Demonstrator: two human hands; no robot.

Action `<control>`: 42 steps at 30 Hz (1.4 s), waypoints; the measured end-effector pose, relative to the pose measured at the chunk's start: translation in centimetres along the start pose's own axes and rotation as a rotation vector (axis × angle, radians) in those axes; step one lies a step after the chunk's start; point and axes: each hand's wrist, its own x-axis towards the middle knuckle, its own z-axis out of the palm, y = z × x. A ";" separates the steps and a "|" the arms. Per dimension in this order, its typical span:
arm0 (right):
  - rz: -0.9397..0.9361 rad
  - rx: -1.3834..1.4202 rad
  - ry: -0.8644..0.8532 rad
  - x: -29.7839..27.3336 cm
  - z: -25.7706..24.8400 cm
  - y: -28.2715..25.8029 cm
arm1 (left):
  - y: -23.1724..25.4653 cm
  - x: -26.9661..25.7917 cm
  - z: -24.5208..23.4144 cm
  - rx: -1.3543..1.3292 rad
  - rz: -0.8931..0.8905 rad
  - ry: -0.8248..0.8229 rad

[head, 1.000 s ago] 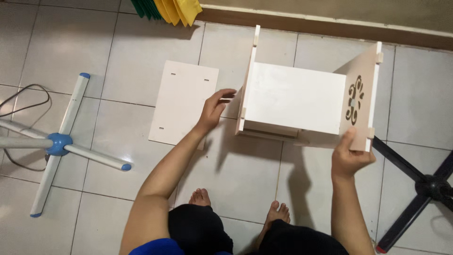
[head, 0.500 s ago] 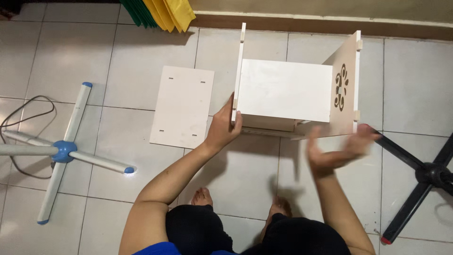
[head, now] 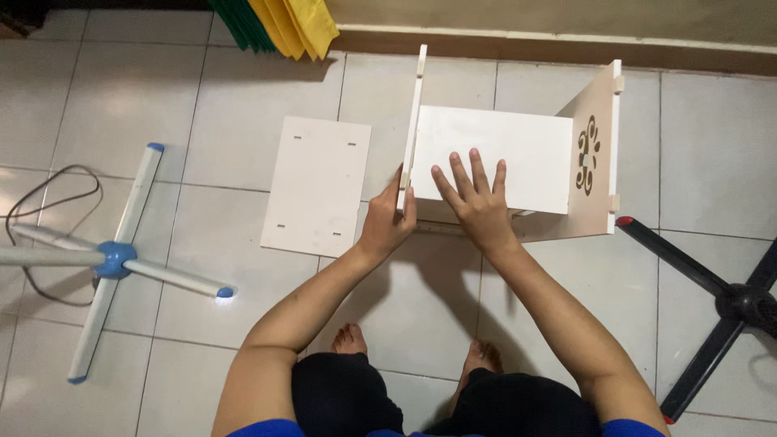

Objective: The person disassembles a white plastic storage unit into its flat components, then reassembles it by interlocking the panels and shelves. The task involves handling multiple slotted panels and a solid base, fitting them together by hand on a tiled floor.

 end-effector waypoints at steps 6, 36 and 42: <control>0.012 0.033 -0.024 1.0 -1.8 -0.4 | 0.0 0.1 0.2 0.050 -0.023 0.007; 0.565 0.490 -0.113 15.6 3.3 3.6 | 0.6 16.6 -1.0 0.280 -0.594 -0.351; 0.597 0.517 -0.146 15.0 2.7 3.4 | -0.2 16.7 -0.5 0.317 -0.523 -0.338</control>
